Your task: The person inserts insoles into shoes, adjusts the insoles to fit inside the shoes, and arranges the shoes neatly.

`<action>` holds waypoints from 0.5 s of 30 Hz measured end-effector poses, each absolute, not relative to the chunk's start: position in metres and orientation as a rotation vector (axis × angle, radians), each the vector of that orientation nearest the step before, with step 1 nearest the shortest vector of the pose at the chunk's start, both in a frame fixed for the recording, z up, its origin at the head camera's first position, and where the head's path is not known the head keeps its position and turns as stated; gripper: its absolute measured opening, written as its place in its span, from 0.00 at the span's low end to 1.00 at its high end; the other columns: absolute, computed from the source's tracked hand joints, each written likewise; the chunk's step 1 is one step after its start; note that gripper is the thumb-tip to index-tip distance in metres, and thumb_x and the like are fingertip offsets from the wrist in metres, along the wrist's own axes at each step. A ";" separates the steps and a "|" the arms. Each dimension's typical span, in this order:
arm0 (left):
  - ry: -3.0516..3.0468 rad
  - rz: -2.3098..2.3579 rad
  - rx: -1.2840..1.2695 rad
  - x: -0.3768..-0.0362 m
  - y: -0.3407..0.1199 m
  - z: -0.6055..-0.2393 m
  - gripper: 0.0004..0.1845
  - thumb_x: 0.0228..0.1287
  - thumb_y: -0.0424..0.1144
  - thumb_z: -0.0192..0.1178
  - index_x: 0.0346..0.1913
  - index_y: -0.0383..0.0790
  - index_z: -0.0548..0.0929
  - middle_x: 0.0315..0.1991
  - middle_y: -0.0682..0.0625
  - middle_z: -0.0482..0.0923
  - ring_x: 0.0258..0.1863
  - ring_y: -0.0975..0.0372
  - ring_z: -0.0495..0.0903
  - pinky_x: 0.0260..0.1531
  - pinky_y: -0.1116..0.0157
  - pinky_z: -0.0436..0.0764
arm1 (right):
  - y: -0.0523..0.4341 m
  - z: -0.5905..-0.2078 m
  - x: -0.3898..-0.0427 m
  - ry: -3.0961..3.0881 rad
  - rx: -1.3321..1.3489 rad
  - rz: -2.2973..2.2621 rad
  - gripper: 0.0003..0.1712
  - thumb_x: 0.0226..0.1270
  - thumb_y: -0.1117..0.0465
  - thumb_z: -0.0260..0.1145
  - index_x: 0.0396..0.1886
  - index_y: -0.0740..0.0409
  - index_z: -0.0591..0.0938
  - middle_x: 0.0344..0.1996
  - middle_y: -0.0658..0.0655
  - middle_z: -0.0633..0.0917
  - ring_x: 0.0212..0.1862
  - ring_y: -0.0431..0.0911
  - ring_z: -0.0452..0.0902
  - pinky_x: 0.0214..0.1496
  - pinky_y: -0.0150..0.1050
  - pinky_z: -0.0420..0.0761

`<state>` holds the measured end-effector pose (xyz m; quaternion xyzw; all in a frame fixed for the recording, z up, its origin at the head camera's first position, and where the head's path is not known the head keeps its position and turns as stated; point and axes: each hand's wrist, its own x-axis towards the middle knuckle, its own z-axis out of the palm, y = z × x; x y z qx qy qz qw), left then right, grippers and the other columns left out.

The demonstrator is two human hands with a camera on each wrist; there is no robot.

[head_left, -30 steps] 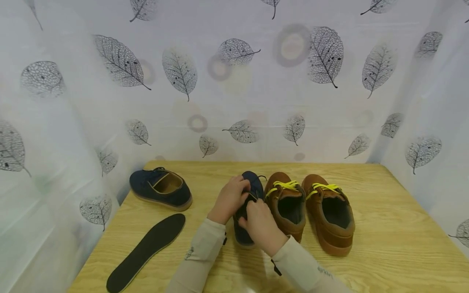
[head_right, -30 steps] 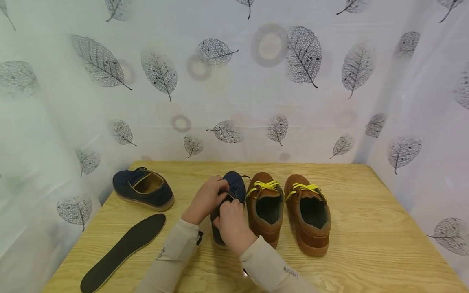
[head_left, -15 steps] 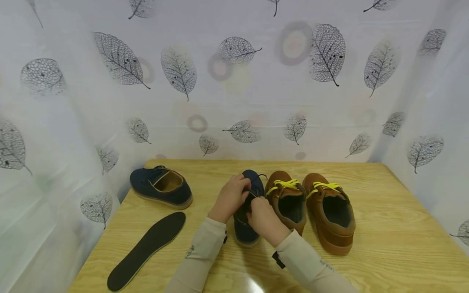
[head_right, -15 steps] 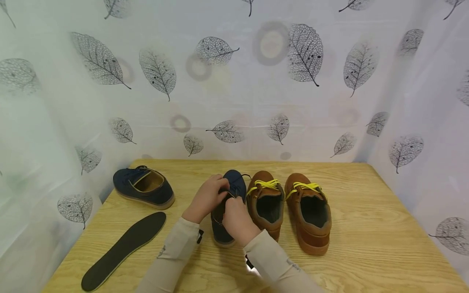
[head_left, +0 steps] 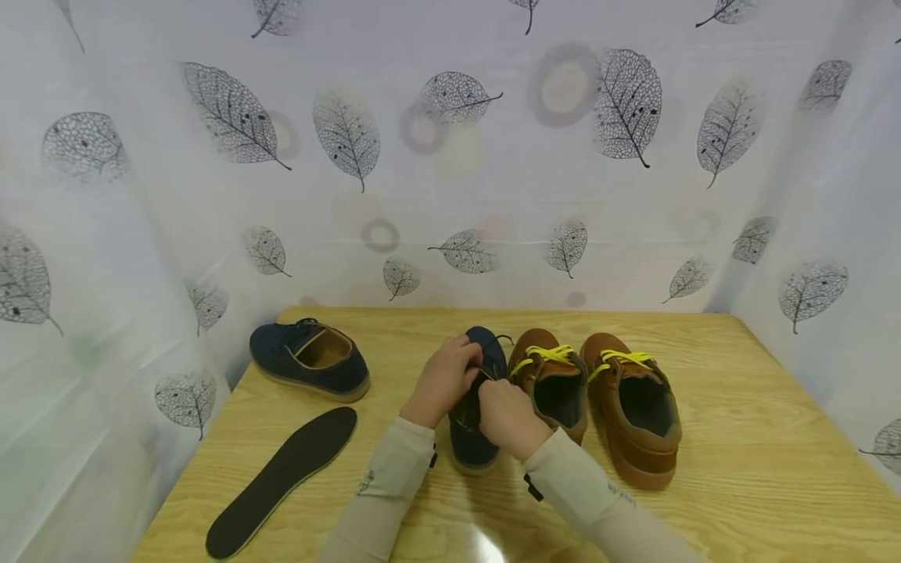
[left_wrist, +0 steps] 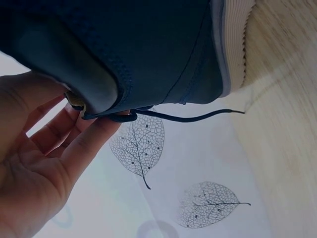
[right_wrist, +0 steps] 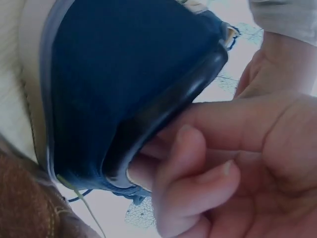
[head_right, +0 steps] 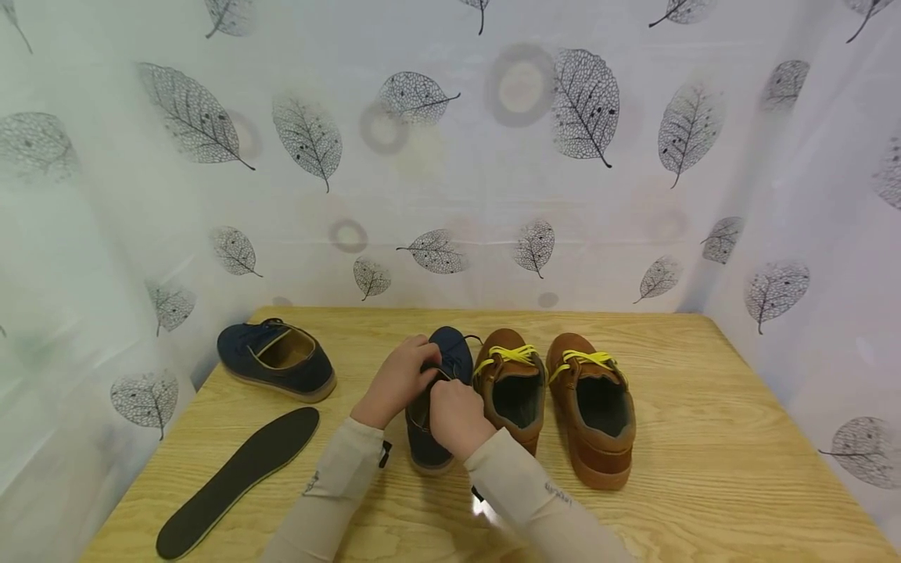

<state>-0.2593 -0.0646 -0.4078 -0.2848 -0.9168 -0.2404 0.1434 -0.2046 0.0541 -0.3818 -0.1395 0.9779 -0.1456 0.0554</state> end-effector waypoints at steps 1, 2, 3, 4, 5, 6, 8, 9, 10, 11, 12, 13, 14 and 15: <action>-2.646 -0.689 -0.822 -0.259 -0.064 -0.408 0.09 0.58 0.29 0.67 0.28 0.42 0.77 0.29 0.51 0.70 0.30 0.59 0.69 0.31 0.63 0.74 | 0.054 -0.382 -0.205 2.963 -0.431 -0.403 0.09 0.59 0.73 0.64 0.21 0.64 0.76 0.17 0.57 0.74 0.19 0.47 0.72 0.20 0.38 0.71; -2.648 -0.690 -0.824 -0.259 -0.064 -0.408 0.09 0.58 0.29 0.67 0.28 0.42 0.77 0.29 0.51 0.70 0.30 0.59 0.69 0.31 0.63 0.73 | 0.054 -0.382 -0.206 2.951 -0.433 -0.374 0.10 0.61 0.72 0.63 0.21 0.63 0.76 0.17 0.57 0.74 0.19 0.47 0.72 0.20 0.38 0.71; -2.651 -0.687 -0.824 -0.259 -0.064 -0.408 0.09 0.58 0.29 0.67 0.28 0.42 0.77 0.29 0.51 0.70 0.30 0.59 0.69 0.31 0.63 0.73 | 0.054 -0.382 -0.206 2.943 -0.440 -0.347 0.10 0.62 0.72 0.63 0.21 0.63 0.76 0.17 0.57 0.74 0.19 0.47 0.72 0.20 0.38 0.71; -2.654 -0.686 -0.825 -0.259 -0.064 -0.408 0.09 0.58 0.29 0.67 0.28 0.42 0.76 0.29 0.51 0.70 0.30 0.59 0.69 0.31 0.63 0.73 | 0.054 -0.383 -0.206 2.933 -0.446 -0.326 0.10 0.63 0.71 0.62 0.21 0.64 0.77 0.17 0.57 0.74 0.19 0.47 0.72 0.20 0.39 0.71; -2.659 -0.686 -0.825 -0.258 -0.064 -0.407 0.09 0.58 0.29 0.66 0.28 0.42 0.77 0.29 0.51 0.70 0.30 0.59 0.69 0.31 0.63 0.74 | 0.054 -0.383 -0.207 2.924 -0.454 -0.310 0.10 0.63 0.71 0.62 0.21 0.64 0.76 0.17 0.57 0.74 0.19 0.47 0.71 0.20 0.39 0.71; -2.662 -0.684 -0.826 -0.258 -0.064 -0.407 0.09 0.58 0.29 0.66 0.28 0.42 0.76 0.29 0.51 0.70 0.30 0.59 0.69 0.31 0.63 0.73 | 0.054 -0.383 -0.207 2.911 -0.452 -0.299 0.10 0.63 0.71 0.62 0.21 0.64 0.77 0.17 0.57 0.74 0.19 0.47 0.71 0.19 0.39 0.70; -2.666 -0.686 -0.827 -0.258 -0.064 -0.407 0.09 0.58 0.29 0.66 0.28 0.42 0.76 0.29 0.51 0.70 0.30 0.59 0.70 0.31 0.63 0.74 | 0.054 -0.384 -0.209 2.896 -0.451 -0.285 0.11 0.63 0.70 0.62 0.20 0.63 0.76 0.16 0.57 0.73 0.19 0.48 0.71 0.19 0.39 0.70; -2.667 -0.684 -0.825 -0.258 -0.064 -0.407 0.09 0.58 0.29 0.66 0.28 0.42 0.77 0.29 0.51 0.70 0.30 0.58 0.70 0.31 0.63 0.74 | 0.054 -0.384 -0.210 2.891 -0.450 -0.280 0.11 0.62 0.70 0.62 0.20 0.63 0.77 0.16 0.57 0.73 0.19 0.48 0.71 0.19 0.40 0.70; -2.667 -0.684 -0.825 -0.257 -0.064 -0.406 0.09 0.58 0.28 0.66 0.29 0.42 0.77 0.29 0.51 0.70 0.31 0.58 0.70 0.31 0.63 0.74 | 0.054 -0.385 -0.212 2.883 -0.447 -0.278 0.11 0.62 0.70 0.62 0.20 0.63 0.76 0.17 0.57 0.73 0.19 0.48 0.72 0.20 0.40 0.70; -2.666 -0.683 -0.824 -0.257 -0.064 -0.406 0.09 0.58 0.28 0.66 0.29 0.42 0.77 0.30 0.51 0.70 0.31 0.58 0.71 0.31 0.63 0.74 | 0.055 -0.386 -0.213 2.878 -0.445 -0.278 0.11 0.62 0.70 0.62 0.20 0.63 0.76 0.17 0.58 0.74 0.20 0.49 0.72 0.20 0.41 0.71; -2.664 -0.683 -0.823 -0.258 -0.064 -0.406 0.09 0.58 0.28 0.66 0.29 0.41 0.77 0.30 0.51 0.71 0.31 0.58 0.71 0.32 0.63 0.74 | 0.055 -0.386 -0.215 2.872 -0.445 -0.277 0.11 0.62 0.69 0.62 0.20 0.62 0.76 0.18 0.58 0.74 0.20 0.49 0.73 0.21 0.41 0.72; -2.661 -0.684 -0.822 -0.258 -0.064 -0.406 0.09 0.58 0.28 0.66 0.29 0.41 0.77 0.30 0.50 0.71 0.31 0.58 0.71 0.32 0.62 0.74 | 0.056 -0.387 -0.216 2.864 -0.447 -0.280 0.10 0.62 0.69 0.62 0.21 0.62 0.76 0.18 0.58 0.75 0.21 0.50 0.74 0.21 0.42 0.73; -2.658 -0.687 -0.822 -0.259 -0.064 -0.407 0.09 0.58 0.28 0.66 0.29 0.41 0.77 0.30 0.50 0.71 0.31 0.58 0.71 0.32 0.62 0.74 | 0.057 -0.387 -0.218 2.854 -0.454 -0.286 0.10 0.62 0.70 0.62 0.21 0.62 0.76 0.19 0.59 0.75 0.22 0.50 0.74 0.22 0.42 0.73; -2.656 -0.688 -0.820 -0.259 -0.064 -0.407 0.09 0.58 0.28 0.66 0.29 0.42 0.77 0.30 0.50 0.71 0.31 0.58 0.71 0.32 0.62 0.74 | 0.057 -0.387 -0.219 2.840 -0.456 -0.288 0.09 0.62 0.70 0.62 0.22 0.62 0.77 0.20 0.59 0.76 0.23 0.51 0.75 0.23 0.43 0.73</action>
